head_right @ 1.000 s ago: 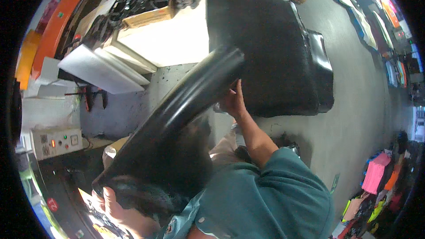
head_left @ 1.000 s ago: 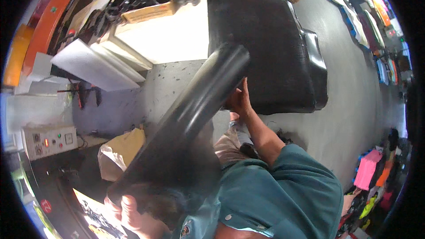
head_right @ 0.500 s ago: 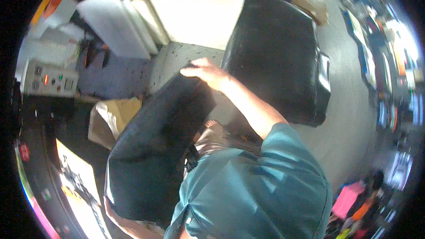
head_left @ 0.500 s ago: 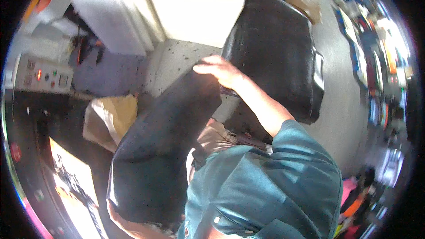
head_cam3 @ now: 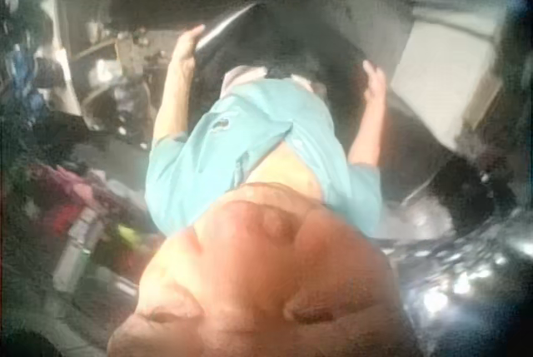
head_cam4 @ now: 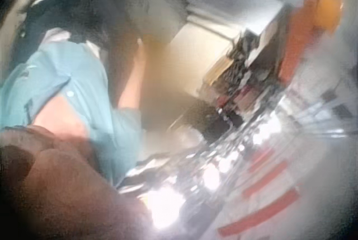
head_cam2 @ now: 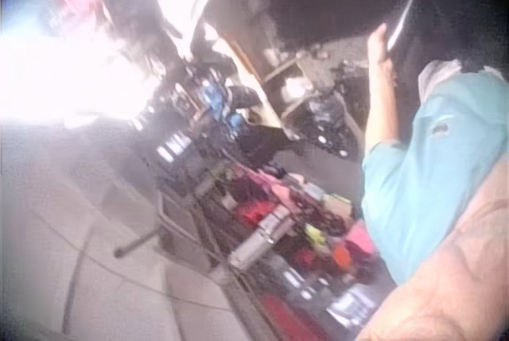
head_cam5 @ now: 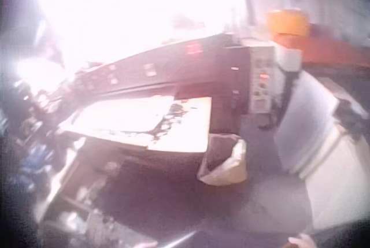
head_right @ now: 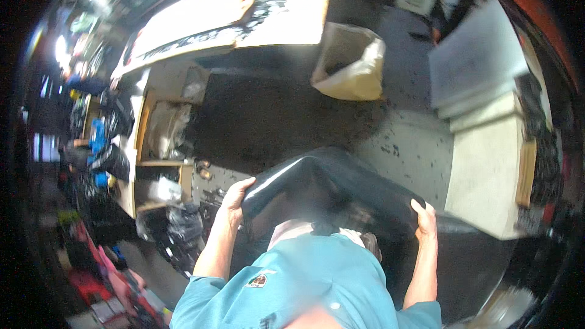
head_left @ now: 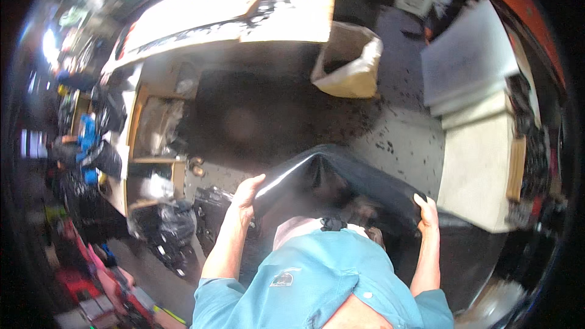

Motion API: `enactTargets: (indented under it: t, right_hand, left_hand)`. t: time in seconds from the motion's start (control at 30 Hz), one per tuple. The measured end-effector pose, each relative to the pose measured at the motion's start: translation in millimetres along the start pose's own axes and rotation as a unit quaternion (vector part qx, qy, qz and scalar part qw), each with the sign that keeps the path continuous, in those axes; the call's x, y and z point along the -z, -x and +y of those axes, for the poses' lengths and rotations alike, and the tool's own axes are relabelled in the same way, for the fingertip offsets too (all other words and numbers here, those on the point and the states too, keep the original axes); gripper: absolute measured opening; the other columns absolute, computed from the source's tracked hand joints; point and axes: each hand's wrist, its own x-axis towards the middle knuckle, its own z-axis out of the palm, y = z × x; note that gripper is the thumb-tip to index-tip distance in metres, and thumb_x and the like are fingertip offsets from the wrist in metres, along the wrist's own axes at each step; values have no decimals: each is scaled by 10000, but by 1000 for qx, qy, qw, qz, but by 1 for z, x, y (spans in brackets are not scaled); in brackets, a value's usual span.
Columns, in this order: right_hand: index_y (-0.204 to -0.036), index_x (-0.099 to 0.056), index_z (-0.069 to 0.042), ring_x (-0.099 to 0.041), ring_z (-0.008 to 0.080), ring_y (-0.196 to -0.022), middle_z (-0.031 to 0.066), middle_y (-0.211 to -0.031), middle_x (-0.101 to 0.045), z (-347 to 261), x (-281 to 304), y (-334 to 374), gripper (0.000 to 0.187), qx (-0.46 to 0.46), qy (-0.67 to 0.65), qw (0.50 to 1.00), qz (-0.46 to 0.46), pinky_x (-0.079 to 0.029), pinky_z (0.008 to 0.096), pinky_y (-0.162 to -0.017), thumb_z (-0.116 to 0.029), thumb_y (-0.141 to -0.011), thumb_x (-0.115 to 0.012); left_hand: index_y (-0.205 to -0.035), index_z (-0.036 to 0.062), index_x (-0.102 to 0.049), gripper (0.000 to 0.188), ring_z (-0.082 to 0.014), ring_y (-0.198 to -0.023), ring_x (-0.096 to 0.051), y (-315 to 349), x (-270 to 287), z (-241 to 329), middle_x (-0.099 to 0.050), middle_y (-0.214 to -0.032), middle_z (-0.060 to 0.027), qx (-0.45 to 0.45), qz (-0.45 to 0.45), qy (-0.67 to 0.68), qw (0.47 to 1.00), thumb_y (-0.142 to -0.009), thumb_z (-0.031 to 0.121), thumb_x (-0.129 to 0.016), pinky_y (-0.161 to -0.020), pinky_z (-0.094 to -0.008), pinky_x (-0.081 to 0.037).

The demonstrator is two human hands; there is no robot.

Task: The person applies black vinyl cutouts to a large black sheet on a light table, using a wooden squeegee to press the material flat. They peel away excess vinyl, reposition pieces, and smooth the surface repeatedly. The person also handles a large black sheet, folding and unfolding it on the table.

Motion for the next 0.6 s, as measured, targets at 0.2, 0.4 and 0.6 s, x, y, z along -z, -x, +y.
enactTargets:
  t: [0.2, 0.4, 0.6]
  right_hand:
    - [-1004, -769, 4, -715, 195, -809, 74, -953, -759, -59, -133, -55, 186, -3, 121, 991, -64, -580, 340, -761, -164, -925, -758]
    - [-982, -632, -9, -641, 170, -797, 63, -937, -662, -169, -377, -62, 306, 161, 221, 957, -100, -549, 360, -687, -216, -878, -831]
    - [-1275, -655, -33, -589, 265, -1188, 133, -1260, -644, -400, -517, 73, 410, 568, 79, 809, -130, -426, 445, -1107, -297, -968, -722]
  left_hand:
    - [-1032, -9, -734, 190, -240, -738, -740, -15, 95, 58, -768, -905, -138, -53, 40, 61, 996, -990, 165, -667, -697, -382, -628]
    - [-999, 29, -781, 169, -156, -803, -706, 36, 187, 241, -768, -926, -55, -328, 128, -31, 935, -927, 179, -755, -779, -319, -571]
    - [-1183, 12, -740, 300, -229, -1115, -707, 244, 229, 437, -763, -1124, -118, -788, 146, 30, 598, -978, 230, -723, -1017, -382, -546]
